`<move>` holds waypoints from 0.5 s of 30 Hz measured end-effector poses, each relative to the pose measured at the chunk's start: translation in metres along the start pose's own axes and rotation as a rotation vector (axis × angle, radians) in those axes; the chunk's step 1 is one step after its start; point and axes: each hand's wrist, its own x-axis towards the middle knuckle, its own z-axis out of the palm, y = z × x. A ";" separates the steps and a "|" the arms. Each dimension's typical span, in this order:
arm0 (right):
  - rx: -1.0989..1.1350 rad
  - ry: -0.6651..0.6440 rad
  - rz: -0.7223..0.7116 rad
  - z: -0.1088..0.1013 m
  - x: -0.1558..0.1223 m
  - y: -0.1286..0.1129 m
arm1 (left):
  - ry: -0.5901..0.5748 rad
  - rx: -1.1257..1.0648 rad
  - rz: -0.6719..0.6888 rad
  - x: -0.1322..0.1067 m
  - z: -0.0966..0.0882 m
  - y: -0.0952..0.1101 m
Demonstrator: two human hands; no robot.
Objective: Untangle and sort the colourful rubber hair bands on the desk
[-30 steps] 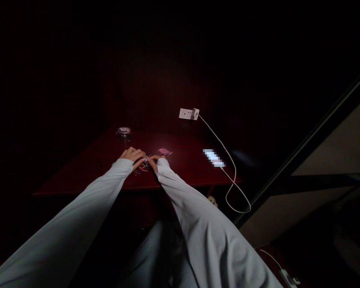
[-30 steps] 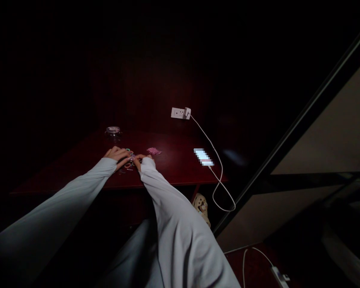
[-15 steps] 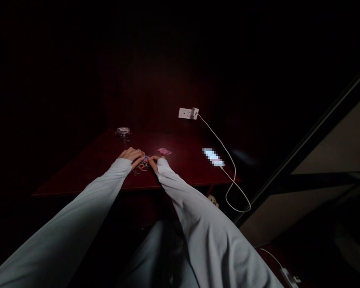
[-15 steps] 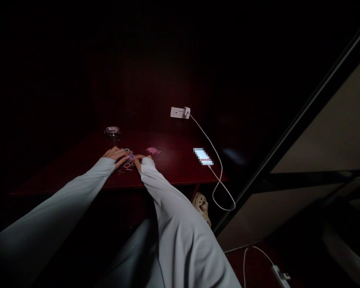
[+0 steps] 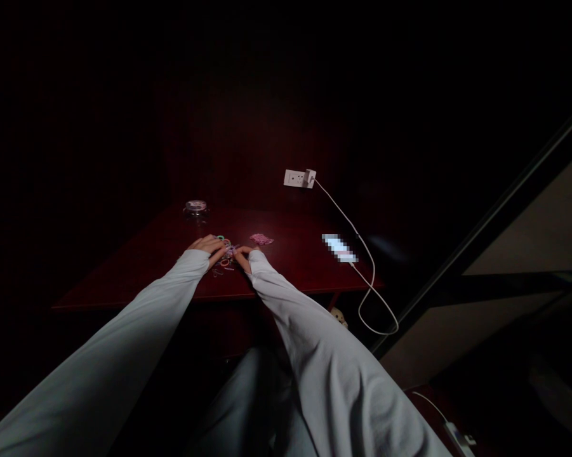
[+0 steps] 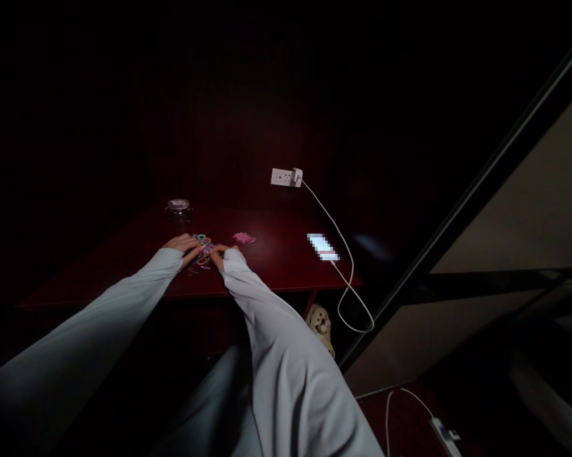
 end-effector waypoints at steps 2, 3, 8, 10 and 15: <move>0.032 0.004 -0.001 0.003 0.001 0.000 | -0.008 -0.005 0.008 -0.001 -0.004 0.003; 0.044 0.003 0.014 0.004 0.002 0.000 | -0.016 -0.004 0.008 -0.001 -0.006 0.005; 0.055 -0.004 0.079 0.006 0.003 0.000 | -0.046 0.027 -0.018 -0.002 -0.012 0.013; 0.065 0.008 0.068 0.005 0.003 0.002 | -0.045 0.031 -0.018 -0.002 -0.012 0.013; 0.114 0.002 0.015 0.003 0.005 0.007 | -0.067 0.022 -0.032 0.001 -0.007 0.002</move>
